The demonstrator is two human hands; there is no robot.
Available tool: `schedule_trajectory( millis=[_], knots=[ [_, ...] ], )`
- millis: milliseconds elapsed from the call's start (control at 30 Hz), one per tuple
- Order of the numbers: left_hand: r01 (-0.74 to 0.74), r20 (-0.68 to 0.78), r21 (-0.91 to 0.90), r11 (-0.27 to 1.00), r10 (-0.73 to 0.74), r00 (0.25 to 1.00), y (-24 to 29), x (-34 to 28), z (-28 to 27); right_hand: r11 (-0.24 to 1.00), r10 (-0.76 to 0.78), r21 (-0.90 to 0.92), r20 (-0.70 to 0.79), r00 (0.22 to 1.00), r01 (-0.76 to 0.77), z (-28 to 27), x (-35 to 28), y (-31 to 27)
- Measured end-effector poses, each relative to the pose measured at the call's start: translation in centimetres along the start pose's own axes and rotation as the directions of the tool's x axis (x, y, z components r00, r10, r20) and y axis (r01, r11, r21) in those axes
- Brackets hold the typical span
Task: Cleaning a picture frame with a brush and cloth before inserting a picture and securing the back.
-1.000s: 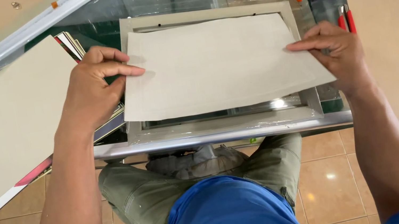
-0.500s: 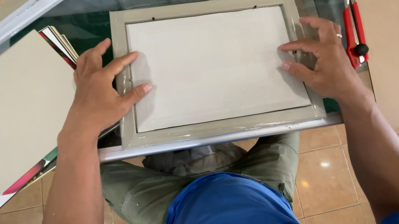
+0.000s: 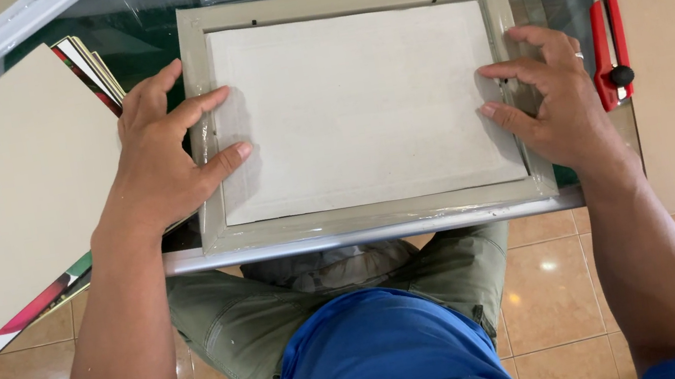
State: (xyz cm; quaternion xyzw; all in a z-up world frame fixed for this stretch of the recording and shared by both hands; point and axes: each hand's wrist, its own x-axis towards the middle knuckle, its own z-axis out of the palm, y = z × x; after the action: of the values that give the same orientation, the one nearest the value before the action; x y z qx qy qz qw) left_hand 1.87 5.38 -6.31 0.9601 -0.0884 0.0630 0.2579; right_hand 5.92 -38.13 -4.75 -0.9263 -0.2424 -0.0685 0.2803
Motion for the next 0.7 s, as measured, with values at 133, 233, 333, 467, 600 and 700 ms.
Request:
schedule_trajectory(
  millis=[133, 233, 333, 467, 600, 700],
  knots=[
    [0.029, 0.009, -0.003, 1.000, -0.029, 1.000, 0.1, 0.0, 0.0, 1.000, -0.011, -0.005, 0.007, 1.000, 0.011, -0.1, 0.1, 0.2],
    [0.023, 0.002, -0.007, 1.000, -0.023, 1.000, 0.1, 0.0, 0.0, 1.000, 0.002, 0.020, 0.008, 1.000, -0.003, -0.1, 0.0, 0.2],
    [0.001, 0.001, 0.016, 1.000, -0.001, 1.000, -0.8, 0.0, 0.5, 0.999, -0.002, 0.033, 0.009, 1.000, 0.001, -0.1, 0.0, 0.3],
    [0.061, -0.014, -0.101, 0.993, -0.063, 0.998, 2.5, 1.1, -3.1, 0.998, -0.043, 0.038, -0.022, 0.999, 0.044, -1.8, 2.2, -0.5],
    [0.089, -0.079, -0.369, 0.925, -0.126, 0.989, 1.7, 5.6, -3.1, 0.805, 0.277, 0.530, 0.060, 0.959, -0.266, -3.1, 6.9, 1.0],
    [0.144, -0.064, -0.571, 0.808, -0.219, 0.974, -0.6, 9.6, -0.6, 0.584, 0.425, 0.691, 0.187, 0.886, -0.426, -2.2, 10.0, 2.6]
  ],
)
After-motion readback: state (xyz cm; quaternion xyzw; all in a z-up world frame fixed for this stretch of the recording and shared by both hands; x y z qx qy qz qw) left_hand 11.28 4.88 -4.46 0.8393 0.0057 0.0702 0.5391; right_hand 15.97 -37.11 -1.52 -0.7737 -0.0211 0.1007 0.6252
